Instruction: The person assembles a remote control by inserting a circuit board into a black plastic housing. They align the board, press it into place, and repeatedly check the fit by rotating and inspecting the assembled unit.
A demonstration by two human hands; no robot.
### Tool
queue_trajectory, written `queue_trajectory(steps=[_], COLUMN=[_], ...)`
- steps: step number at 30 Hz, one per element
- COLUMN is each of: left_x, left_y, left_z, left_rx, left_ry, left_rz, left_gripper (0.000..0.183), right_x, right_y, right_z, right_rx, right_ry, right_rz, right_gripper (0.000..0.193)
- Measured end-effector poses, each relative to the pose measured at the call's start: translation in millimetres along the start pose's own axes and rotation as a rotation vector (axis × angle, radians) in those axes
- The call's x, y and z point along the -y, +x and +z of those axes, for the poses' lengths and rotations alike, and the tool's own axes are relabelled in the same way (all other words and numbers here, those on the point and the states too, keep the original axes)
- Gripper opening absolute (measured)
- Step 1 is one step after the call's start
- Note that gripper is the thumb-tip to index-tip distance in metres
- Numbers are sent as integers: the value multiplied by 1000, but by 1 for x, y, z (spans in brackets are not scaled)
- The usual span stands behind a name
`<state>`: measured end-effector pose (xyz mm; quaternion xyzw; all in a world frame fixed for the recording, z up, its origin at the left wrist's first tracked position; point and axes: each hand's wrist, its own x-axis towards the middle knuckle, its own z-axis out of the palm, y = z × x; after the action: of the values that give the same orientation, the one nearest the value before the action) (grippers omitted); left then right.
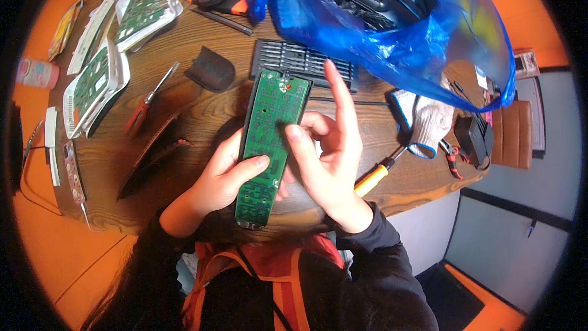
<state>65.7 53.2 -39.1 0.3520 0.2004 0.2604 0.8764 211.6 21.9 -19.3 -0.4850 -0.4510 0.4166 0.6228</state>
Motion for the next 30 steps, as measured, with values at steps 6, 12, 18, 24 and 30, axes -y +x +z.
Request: queue_trajectory(steps=[6,12,18,24,30], left_x=[0,-1,2,7,5], left_y=[0,1,1,1,1], left_z=[1,0,-2,-2,-2], left_rx=[-11,-18,-13,13,-38], left_ry=[49,44,77,194,209], left_rz=[-11,-44,-67,-42,-103], left_gripper=[27,26,27,25,23], right_x=[0,-1,-1,-4,-4], right_y=[0,0,1,2,1], right_z=[1,-1,-1,-4,-5], right_rx=[-41,3,0,-40,-68], right_ry=[-32,-53,125,146,191], right_rz=[32,-3,-4,-12,19], right_gripper=[52,49,37,26,23])
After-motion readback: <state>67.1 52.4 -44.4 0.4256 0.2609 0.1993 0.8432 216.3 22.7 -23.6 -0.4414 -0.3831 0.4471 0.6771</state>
